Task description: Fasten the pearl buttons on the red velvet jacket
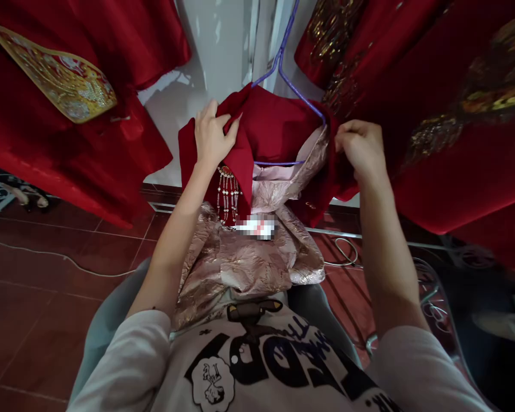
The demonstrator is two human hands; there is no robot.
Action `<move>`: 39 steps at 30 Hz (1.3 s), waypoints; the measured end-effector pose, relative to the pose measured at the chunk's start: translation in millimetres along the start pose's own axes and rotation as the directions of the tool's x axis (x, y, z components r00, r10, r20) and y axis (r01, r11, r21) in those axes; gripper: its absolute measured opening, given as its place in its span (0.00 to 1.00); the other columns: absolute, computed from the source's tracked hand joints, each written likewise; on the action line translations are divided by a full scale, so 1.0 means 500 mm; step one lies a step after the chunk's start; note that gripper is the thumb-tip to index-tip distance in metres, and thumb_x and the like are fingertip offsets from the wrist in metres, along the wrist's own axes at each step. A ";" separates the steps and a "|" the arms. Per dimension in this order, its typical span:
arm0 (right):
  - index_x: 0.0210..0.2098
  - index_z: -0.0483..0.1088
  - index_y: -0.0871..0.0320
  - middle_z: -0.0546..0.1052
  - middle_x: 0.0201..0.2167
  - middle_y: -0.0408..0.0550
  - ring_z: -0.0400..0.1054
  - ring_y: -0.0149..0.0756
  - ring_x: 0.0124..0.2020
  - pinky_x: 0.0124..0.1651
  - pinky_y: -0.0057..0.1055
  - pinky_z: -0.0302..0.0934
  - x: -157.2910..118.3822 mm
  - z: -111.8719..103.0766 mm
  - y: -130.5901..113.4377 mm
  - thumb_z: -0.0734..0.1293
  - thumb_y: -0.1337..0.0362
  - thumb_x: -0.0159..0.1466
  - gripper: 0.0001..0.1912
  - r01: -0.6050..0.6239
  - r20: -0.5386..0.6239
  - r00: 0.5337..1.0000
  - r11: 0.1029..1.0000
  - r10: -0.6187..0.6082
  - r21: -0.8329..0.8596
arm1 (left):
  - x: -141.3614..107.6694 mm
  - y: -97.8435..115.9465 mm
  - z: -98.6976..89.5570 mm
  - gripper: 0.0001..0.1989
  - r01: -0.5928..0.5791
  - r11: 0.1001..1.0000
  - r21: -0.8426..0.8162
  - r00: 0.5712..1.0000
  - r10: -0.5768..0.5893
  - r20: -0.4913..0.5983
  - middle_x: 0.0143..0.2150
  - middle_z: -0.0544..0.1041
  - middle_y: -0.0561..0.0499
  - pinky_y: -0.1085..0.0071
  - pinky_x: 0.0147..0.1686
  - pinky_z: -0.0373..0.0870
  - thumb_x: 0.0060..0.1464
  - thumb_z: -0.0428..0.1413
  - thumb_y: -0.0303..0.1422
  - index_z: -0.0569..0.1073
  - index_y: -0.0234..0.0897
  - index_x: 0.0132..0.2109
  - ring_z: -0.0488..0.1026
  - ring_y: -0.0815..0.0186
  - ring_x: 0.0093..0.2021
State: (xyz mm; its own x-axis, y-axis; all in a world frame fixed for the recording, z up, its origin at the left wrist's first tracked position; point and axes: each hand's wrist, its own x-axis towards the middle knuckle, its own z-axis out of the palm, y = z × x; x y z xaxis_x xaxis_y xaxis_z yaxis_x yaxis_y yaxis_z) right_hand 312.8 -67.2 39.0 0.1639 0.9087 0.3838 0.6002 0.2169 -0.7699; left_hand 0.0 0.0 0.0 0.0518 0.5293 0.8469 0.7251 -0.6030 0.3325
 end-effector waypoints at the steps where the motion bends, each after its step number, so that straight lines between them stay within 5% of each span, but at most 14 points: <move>1: 0.21 0.60 0.52 0.61 0.18 0.41 0.54 0.29 0.21 0.29 0.35 0.57 0.004 0.003 -0.003 0.65 0.68 0.62 0.14 -0.028 0.045 0.999 0.994 0.023 0.108 | -0.001 0.000 0.001 0.24 0.018 1.000 0.001 1.000 -0.018 0.016 0.40 0.70 0.43 0.51 0.57 0.67 0.66 0.53 0.54 0.74 0.40 0.33 0.73 0.49 0.52; 5: 0.15 0.53 0.52 0.54 0.18 0.40 0.47 0.28 0.19 0.23 0.32 0.49 -0.002 0.051 -0.053 0.68 0.66 0.58 0.22 -0.104 0.222 0.975 0.888 0.001 0.449 | -0.006 -0.006 0.011 0.22 0.063 0.998 0.030 0.998 -0.063 0.011 0.42 0.71 0.42 0.50 0.59 0.66 0.66 0.55 0.53 0.74 0.40 0.33 0.72 0.47 0.54; 11: 0.18 0.55 0.55 0.56 0.18 0.39 0.50 0.26 0.21 0.26 0.29 0.53 -0.039 0.189 -0.150 0.67 0.70 0.59 0.18 -0.142 0.423 0.898 0.832 -0.119 0.537 | -0.009 -0.016 0.000 0.23 0.056 0.998 0.028 0.998 -0.057 0.032 0.45 0.72 0.41 0.48 0.60 0.67 0.65 0.55 0.56 0.75 0.41 0.34 0.70 0.46 0.58; 16: 0.25 0.59 0.54 0.59 0.21 0.37 0.57 0.28 0.23 0.32 0.28 0.59 -0.064 0.224 -0.128 0.66 0.65 0.63 0.13 -0.010 0.224 0.961 0.789 -0.162 0.614 | -0.037 0.020 -0.027 0.17 0.083 0.992 0.097 0.990 -0.094 0.105 0.57 0.73 0.40 0.41 0.66 0.61 0.64 0.58 0.51 0.77 0.43 0.39 0.65 0.44 0.65; 21: 0.28 0.57 0.53 0.60 0.25 0.39 0.61 0.32 0.29 0.39 0.31 0.64 -0.084 0.218 -0.092 0.66 0.56 0.66 0.15 0.053 0.139 0.974 0.779 -0.177 0.624 | -0.106 0.118 -0.030 0.10 0.121 0.986 0.111 0.987 -0.132 0.095 0.67 0.67 0.41 0.36 0.71 0.47 0.64 0.59 0.43 0.77 0.45 0.47 0.54 0.43 0.73; 26: 0.31 0.58 0.52 0.61 0.27 0.40 0.61 0.33 0.31 0.41 0.34 0.66 -0.102 0.221 -0.093 0.64 0.55 0.68 0.14 0.107 0.126 0.966 0.793 -0.225 0.599 | -0.116 0.203 -0.047 0.12 0.103 0.981 0.167 0.957 -0.143 0.251 0.65 0.67 0.37 0.36 0.68 0.53 0.63 0.60 0.37 0.75 0.41 0.51 0.60 0.38 0.69; 31: 0.37 0.59 0.52 0.65 0.36 0.41 0.65 0.31 0.37 0.44 0.32 0.67 -0.116 0.248 -0.071 0.70 0.55 0.62 0.15 0.179 0.067 0.960 0.781 -0.272 0.598 | -0.089 0.187 -0.065 0.07 0.045 0.988 0.146 0.932 -0.094 0.350 0.56 0.72 0.36 0.42 0.59 0.67 0.62 0.61 0.35 0.73 0.38 0.44 0.68 0.38 0.62; 36: 0.43 0.62 0.49 0.70 0.40 0.44 0.71 0.35 0.43 0.51 0.34 0.69 -0.147 0.264 -0.031 0.67 0.49 0.65 0.15 0.166 0.082 0.962 0.795 -0.261 0.583 | -0.135 0.142 -0.052 0.12 0.083 0.985 -0.152 0.919 -0.017 0.393 0.46 0.76 0.44 0.57 0.48 0.76 0.59 0.59 0.24 0.68 0.39 0.47 0.79 0.53 0.47; 39: 0.50 0.65 0.46 0.73 0.46 0.46 0.73 0.37 0.49 0.52 0.35 0.71 -0.169 0.252 -0.014 0.65 0.44 0.67 0.18 0.176 0.115 0.948 0.788 -0.297 0.590 | -0.164 0.126 -0.047 0.19 0.143 0.931 -0.336 0.922 -0.001 0.388 0.45 0.78 0.47 0.65 0.49 0.76 0.58 0.56 0.20 0.65 0.40 0.53 0.80 0.60 0.48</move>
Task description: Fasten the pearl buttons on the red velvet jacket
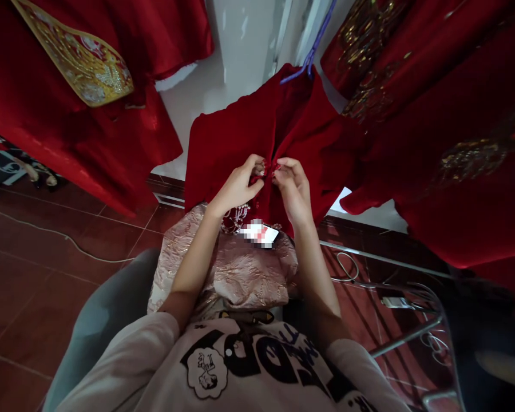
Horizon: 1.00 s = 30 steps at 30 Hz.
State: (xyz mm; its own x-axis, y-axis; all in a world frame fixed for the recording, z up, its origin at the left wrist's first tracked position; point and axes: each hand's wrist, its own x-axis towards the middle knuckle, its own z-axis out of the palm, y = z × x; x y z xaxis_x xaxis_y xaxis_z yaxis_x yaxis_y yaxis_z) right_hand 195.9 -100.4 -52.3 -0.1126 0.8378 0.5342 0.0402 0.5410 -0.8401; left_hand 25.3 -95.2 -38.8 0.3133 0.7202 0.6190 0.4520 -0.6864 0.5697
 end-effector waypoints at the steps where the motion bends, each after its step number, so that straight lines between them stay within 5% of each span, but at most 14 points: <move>1: 0.54 0.66 0.45 0.74 0.48 0.46 0.73 0.37 0.50 0.52 0.35 0.72 -0.008 -0.005 -0.003 0.64 0.43 0.68 0.20 0.006 0.012 1.000 1.000 -0.006 0.003 | -0.004 -0.004 0.000 0.20 0.002 0.999 -0.037 1.000 -0.003 -0.007 0.45 0.79 0.48 0.67 0.49 0.76 0.57 0.55 0.19 0.64 0.40 0.54 0.80 0.62 0.48; 8: 0.63 0.68 0.44 0.75 0.60 0.49 0.72 0.41 0.59 0.58 0.42 0.73 -0.033 -0.026 -0.058 0.66 0.44 0.69 0.26 0.026 0.090 0.996 0.997 -0.020 -0.070 | -0.008 0.007 -0.007 0.15 0.073 0.996 -0.054 0.984 -0.081 -0.156 0.47 0.79 0.50 0.72 0.44 0.75 0.64 0.57 0.25 0.63 0.43 0.52 0.81 0.67 0.46; 17: 0.60 0.71 0.45 0.78 0.55 0.48 0.74 0.42 0.56 0.58 0.44 0.75 -0.040 -0.042 -0.084 0.66 0.49 0.69 0.21 0.039 0.067 0.997 0.997 -0.035 -0.070 | -0.011 0.046 0.006 0.13 0.114 0.989 -0.093 0.960 -0.134 -0.247 0.44 0.79 0.51 0.70 0.45 0.78 0.66 0.57 0.27 0.64 0.44 0.54 0.82 0.67 0.46; 30: 0.58 0.70 0.44 0.75 0.58 0.48 0.72 0.40 0.58 0.58 0.39 0.74 -0.046 -0.026 -0.086 0.66 0.51 0.70 0.19 0.100 0.074 0.993 0.986 -0.090 -0.132 | -0.011 0.086 -0.011 0.11 0.063 0.994 0.088 0.971 -0.040 -0.237 0.38 0.79 0.53 0.68 0.44 0.77 0.62 0.53 0.22 0.72 0.43 0.46 0.78 0.67 0.39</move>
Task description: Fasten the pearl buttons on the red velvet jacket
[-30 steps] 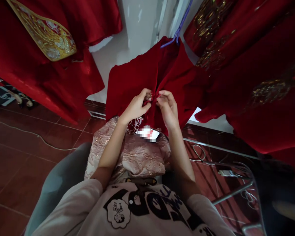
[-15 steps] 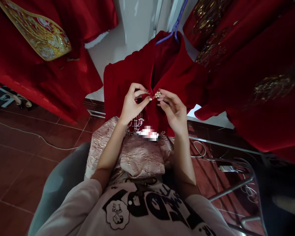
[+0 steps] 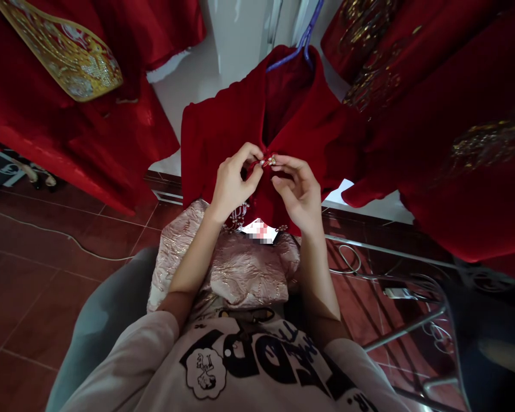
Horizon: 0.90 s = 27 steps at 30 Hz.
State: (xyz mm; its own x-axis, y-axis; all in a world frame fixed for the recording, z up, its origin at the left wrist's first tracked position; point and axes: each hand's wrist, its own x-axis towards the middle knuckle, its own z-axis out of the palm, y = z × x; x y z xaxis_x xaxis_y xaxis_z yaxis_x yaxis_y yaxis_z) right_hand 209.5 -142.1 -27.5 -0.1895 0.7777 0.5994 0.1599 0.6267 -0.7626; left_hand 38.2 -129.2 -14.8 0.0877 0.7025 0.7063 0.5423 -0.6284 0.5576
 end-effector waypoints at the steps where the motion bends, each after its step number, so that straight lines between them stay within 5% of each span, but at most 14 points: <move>1: 0.58 0.72 0.44 0.75 0.58 0.48 0.72 0.40 0.58 0.58 0.39 0.74 -0.001 -0.001 -0.003 0.66 0.51 0.70 0.18 0.000 -0.003 1.000 1.000 0.000 0.002 | 0.000 0.001 -0.002 0.11 -0.010 1.000 -0.001 1.000 0.010 0.009 0.39 0.79 0.53 0.68 0.44 0.76 0.61 0.53 0.22 0.72 0.43 0.46 0.78 0.67 0.39; 12: 0.54 0.78 0.44 0.78 0.56 0.47 0.73 0.45 0.59 0.60 0.49 0.74 -0.003 -0.022 -0.043 0.66 0.53 0.70 0.16 0.040 -0.013 0.999 0.988 -0.042 -0.152 | -0.002 0.027 -0.026 0.04 -0.062 0.987 0.151 0.998 0.057 0.037 0.42 0.79 0.51 0.60 0.49 0.73 0.64 0.61 0.34 0.74 0.42 0.44 0.77 0.61 0.42; 27: 0.56 0.77 0.42 0.78 0.60 0.44 0.72 0.46 0.63 0.67 0.54 0.67 -0.011 -0.028 -0.058 0.68 0.56 0.70 0.16 0.064 0.009 0.998 0.966 -0.064 -0.249 | -0.004 0.025 -0.018 0.03 -0.079 0.974 0.213 0.996 0.071 0.046 0.42 0.79 0.50 0.55 0.53 0.69 0.63 0.59 0.29 0.74 0.42 0.43 0.77 0.58 0.45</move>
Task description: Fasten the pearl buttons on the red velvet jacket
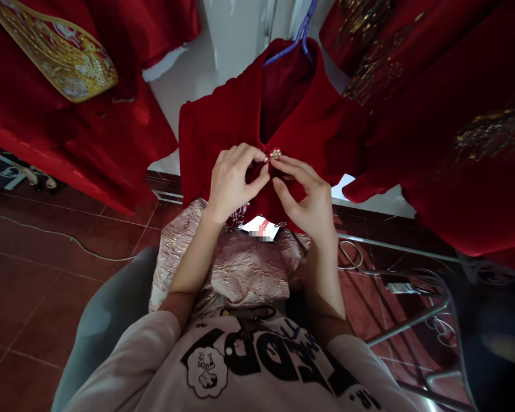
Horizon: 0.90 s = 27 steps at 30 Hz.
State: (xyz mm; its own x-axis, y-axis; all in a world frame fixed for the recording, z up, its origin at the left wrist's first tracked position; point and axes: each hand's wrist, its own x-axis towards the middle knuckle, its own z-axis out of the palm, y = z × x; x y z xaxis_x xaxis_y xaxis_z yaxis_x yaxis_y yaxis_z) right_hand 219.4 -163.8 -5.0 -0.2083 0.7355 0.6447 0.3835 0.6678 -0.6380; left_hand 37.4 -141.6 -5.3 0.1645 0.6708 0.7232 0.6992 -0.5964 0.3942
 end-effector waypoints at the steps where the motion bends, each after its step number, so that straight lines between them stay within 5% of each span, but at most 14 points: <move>1: 0.57 0.77 0.42 0.78 0.60 0.44 0.72 0.46 0.62 0.67 0.53 0.67 0.000 0.001 0.000 0.67 0.56 0.70 0.16 0.004 -0.001 1.000 1.000 -0.004 -0.008 | 0.000 0.000 0.000 0.03 -0.006 1.000 0.007 1.000 0.006 0.000 0.41 0.79 0.50 0.55 0.53 0.69 0.63 0.59 0.29 0.74 0.42 0.43 0.77 0.58 0.44; 13: 0.56 0.77 0.52 0.80 0.58 0.51 0.74 0.46 0.60 0.65 0.51 0.68 0.000 0.004 -0.005 0.66 0.56 0.71 0.17 0.048 -0.009 0.999 0.980 -0.050 -0.193 | 0.005 0.007 -0.001 0.06 -0.069 0.986 0.151 0.996 0.058 0.074 0.40 0.79 0.48 0.56 0.54 0.68 0.66 0.54 0.29 0.76 0.37 0.43 0.76 0.58 0.45; 27: 0.58 0.78 0.50 0.80 0.58 0.50 0.75 0.45 0.59 0.63 0.51 0.68 0.004 0.012 0.017 0.62 0.59 0.74 0.18 0.127 -0.071 0.987 0.969 -0.145 -0.213 | 0.004 -0.007 0.011 0.04 -0.041 0.999 -0.019 0.999 0.040 -0.022 0.39 0.80 0.51 0.62 0.49 0.70 0.66 0.55 0.30 0.75 0.39 0.44 0.77 0.62 0.43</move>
State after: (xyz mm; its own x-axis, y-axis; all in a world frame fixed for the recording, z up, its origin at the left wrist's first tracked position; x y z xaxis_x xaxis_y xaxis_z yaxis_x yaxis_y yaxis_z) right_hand 216.9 -155.8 -11.4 -0.1976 0.6210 0.7585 0.5367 0.7160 -0.4463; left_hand 39.2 -135.8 -8.6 0.1772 0.6366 0.7505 0.6785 -0.6314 0.3754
